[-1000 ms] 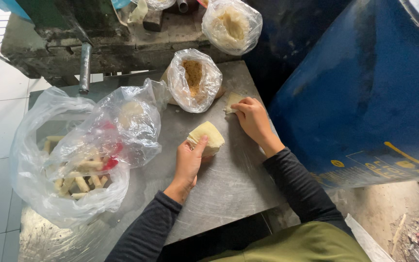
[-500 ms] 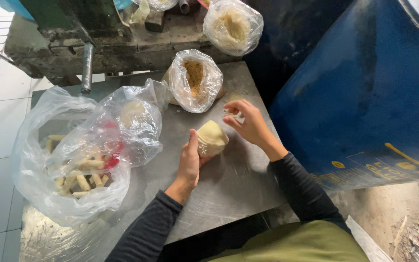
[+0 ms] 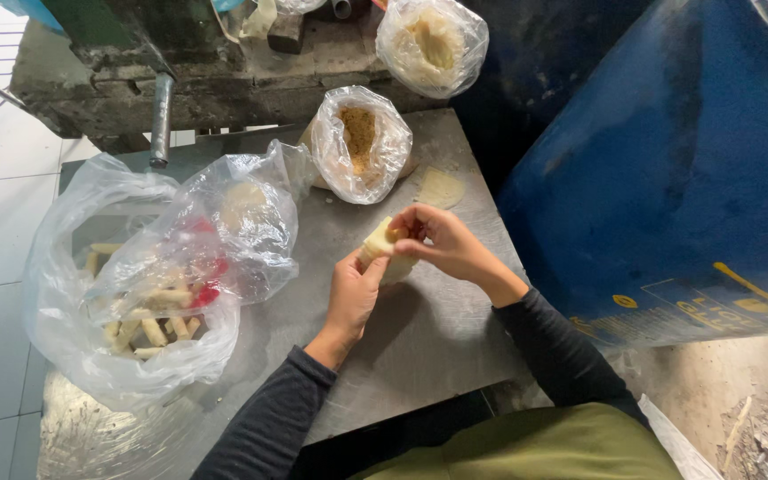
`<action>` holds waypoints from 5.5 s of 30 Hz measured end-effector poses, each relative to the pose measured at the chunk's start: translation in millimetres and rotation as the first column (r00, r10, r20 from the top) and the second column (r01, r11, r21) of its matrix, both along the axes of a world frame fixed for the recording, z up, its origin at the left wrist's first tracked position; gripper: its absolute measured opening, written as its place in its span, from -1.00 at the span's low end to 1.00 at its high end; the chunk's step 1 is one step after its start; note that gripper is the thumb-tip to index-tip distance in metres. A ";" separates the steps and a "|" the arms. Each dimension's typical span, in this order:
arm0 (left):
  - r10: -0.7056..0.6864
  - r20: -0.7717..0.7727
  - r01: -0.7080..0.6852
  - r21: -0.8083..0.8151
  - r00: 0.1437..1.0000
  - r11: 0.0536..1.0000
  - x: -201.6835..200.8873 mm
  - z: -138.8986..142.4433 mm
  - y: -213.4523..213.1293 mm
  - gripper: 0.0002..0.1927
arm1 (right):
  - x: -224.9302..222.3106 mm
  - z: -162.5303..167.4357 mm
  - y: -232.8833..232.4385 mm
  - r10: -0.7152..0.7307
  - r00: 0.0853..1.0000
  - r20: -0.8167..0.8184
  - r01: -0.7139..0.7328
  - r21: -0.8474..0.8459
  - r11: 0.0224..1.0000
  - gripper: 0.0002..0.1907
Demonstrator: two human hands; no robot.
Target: The person flattens a piece of dough on a metal table, spoons filling from a plastic-lined container onto the dough, then folds and pinches the dough closed around the filling, placing finished pastries into a plastic bag beside the work area.
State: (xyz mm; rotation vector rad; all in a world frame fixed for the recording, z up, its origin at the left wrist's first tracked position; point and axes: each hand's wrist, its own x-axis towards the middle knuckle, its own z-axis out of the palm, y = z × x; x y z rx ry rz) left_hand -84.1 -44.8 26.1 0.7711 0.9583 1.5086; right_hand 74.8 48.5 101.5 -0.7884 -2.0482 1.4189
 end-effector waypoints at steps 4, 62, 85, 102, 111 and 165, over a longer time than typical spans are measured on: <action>0.109 -0.137 -0.119 -0.066 0.985 0.991 -1.0 2.9 -0.7 -0.67 | 0.8 -9.2 -5.1 0.042 0.995 0.095 -0.053 0.112 0.992 -0.81; -0.163 0.097 0.169 -0.046 0.982 0.985 -0.5 6.3 -4.6 -0.43 | 6.6 22.2 -10.1 0.074 0.980 0.184 -0.144 0.403 0.904 -0.70; -0.105 0.262 0.134 -0.093 0.959 0.987 -3.0 -5.6 2.7 -0.70 | 34.1 -30.1 49.7 -0.328 0.898 -0.292 0.220 -0.347 0.912 -0.83; -0.093 0.298 0.128 -0.101 0.950 0.987 -2.9 -0.1 0.5 -0.68 | 46.4 -13.1 45.6 -0.455 0.871 0.186 0.128 0.809 0.574 -0.89; -0.098 0.295 0.134 -0.105 0.950 0.985 -1.8 -2.8 1.1 -0.68 | 47.9 -12.0 44.1 -0.446 0.861 0.244 0.089 0.792 0.604 -0.90; 0.058 0.065 -0.055 -0.053 0.996 0.997 4.3 -4.0 1.1 -0.66 | 55.7 -11.6 43.9 -0.492 0.870 0.018 0.286 0.795 0.535 -0.84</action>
